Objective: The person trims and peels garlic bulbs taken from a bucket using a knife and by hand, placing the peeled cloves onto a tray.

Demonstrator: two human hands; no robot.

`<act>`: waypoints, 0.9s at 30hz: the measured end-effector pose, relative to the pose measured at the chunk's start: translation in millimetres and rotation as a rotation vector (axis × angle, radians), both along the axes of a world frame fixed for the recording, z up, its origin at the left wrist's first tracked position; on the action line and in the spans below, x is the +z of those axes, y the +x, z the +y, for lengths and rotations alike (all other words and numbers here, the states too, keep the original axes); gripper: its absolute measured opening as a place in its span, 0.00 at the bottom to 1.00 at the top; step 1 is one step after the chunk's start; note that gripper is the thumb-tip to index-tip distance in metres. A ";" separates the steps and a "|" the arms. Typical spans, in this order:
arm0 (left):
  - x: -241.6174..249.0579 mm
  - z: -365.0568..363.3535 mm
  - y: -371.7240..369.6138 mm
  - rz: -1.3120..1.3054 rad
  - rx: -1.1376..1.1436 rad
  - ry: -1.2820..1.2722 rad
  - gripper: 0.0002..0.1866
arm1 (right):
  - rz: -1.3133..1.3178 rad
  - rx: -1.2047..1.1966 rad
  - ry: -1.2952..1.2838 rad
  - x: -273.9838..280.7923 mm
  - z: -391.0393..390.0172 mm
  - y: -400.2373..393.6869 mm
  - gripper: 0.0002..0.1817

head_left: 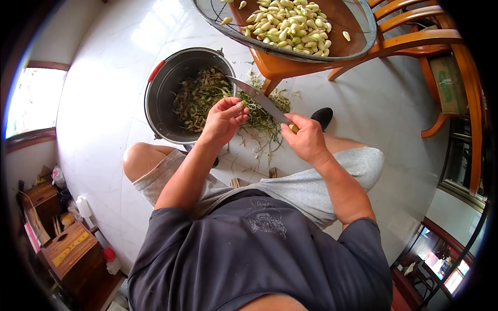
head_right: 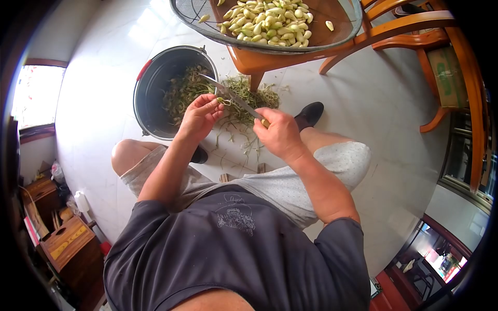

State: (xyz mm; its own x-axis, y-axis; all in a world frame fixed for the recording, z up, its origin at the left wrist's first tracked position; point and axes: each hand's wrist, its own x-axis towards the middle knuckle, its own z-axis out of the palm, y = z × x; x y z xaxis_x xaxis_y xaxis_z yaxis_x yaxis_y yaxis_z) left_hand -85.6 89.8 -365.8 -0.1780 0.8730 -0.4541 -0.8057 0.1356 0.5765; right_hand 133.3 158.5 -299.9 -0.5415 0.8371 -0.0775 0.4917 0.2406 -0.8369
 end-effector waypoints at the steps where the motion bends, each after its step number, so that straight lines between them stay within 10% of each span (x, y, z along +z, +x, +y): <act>1: 1.1 0.6 2.2 0.014 0.015 -0.015 0.05 | 0.016 0.010 0.030 0.5 -0.8 -0.6 0.12; 27: -8.5 -5.9 28.3 -0.135 0.064 -0.006 0.06 | -0.162 0.195 0.544 3.7 -10.3 -2.1 0.13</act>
